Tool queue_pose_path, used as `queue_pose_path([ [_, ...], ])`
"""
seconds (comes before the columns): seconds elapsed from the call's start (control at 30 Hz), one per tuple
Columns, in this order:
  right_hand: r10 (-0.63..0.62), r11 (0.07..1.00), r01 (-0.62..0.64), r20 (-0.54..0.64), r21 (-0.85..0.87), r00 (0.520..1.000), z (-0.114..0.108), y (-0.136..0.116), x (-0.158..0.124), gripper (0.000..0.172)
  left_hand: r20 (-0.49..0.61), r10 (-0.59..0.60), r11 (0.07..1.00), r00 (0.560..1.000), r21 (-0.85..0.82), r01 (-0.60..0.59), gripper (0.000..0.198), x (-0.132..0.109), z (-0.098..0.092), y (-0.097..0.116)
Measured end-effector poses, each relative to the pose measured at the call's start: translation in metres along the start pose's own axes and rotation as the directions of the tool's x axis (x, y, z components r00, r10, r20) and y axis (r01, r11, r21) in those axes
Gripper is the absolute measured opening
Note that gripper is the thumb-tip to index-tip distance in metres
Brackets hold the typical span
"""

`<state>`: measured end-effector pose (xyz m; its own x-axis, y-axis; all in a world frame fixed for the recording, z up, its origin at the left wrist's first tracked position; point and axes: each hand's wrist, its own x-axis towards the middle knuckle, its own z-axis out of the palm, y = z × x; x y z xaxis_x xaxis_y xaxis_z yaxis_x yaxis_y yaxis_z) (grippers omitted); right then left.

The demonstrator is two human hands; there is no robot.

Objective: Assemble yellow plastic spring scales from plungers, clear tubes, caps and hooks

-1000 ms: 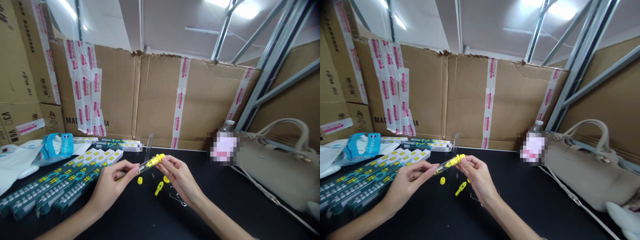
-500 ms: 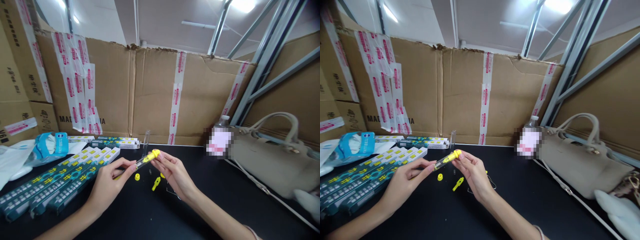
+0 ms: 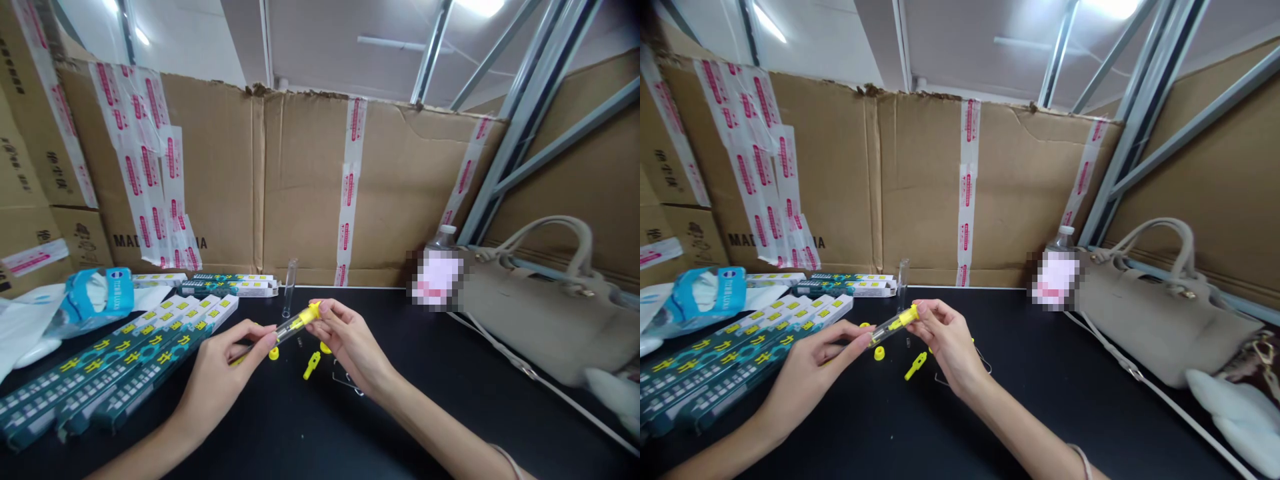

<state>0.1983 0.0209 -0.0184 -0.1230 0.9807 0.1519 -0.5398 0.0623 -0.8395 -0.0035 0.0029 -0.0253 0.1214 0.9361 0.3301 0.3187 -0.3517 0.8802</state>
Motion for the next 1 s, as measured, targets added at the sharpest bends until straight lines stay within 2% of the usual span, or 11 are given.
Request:
queue_pose_path([
  [0.17,-0.030,1.000,0.030,0.014,0.005,0.999,0.002,0.001,0.000,0.022,-0.011,-0.036,0.998,0.999,-0.054,0.035,0.035,0.004,0.001,-0.001],
  [0.33,-0.044,0.999,0.044,0.012,-0.006,0.999,-0.001,0.001,0.001,0.018,-0.012,0.004,1.000,1.000,-0.019,-0.005,0.032,0.000,0.006,0.001],
  [0.5,-0.053,0.998,0.051,0.046,0.041,0.998,0.002,0.000,-0.001,0.041,-0.007,0.026,0.999,1.000,-0.042,-0.026,0.028,-0.003,0.009,0.001],
  [0.63,-0.023,0.998,0.021,0.034,0.056,0.999,0.003,0.005,-0.004,0.047,-0.015,0.023,0.999,1.000,-0.025,-0.024,0.028,-0.002,0.010,-0.002],
  [1.0,-0.007,0.995,0.007,-0.002,0.102,1.000,0.007,0.007,-0.006,0.025,-0.021,0.069,0.998,0.997,-0.005,-0.069,0.027,-0.006,0.011,0.001],
])
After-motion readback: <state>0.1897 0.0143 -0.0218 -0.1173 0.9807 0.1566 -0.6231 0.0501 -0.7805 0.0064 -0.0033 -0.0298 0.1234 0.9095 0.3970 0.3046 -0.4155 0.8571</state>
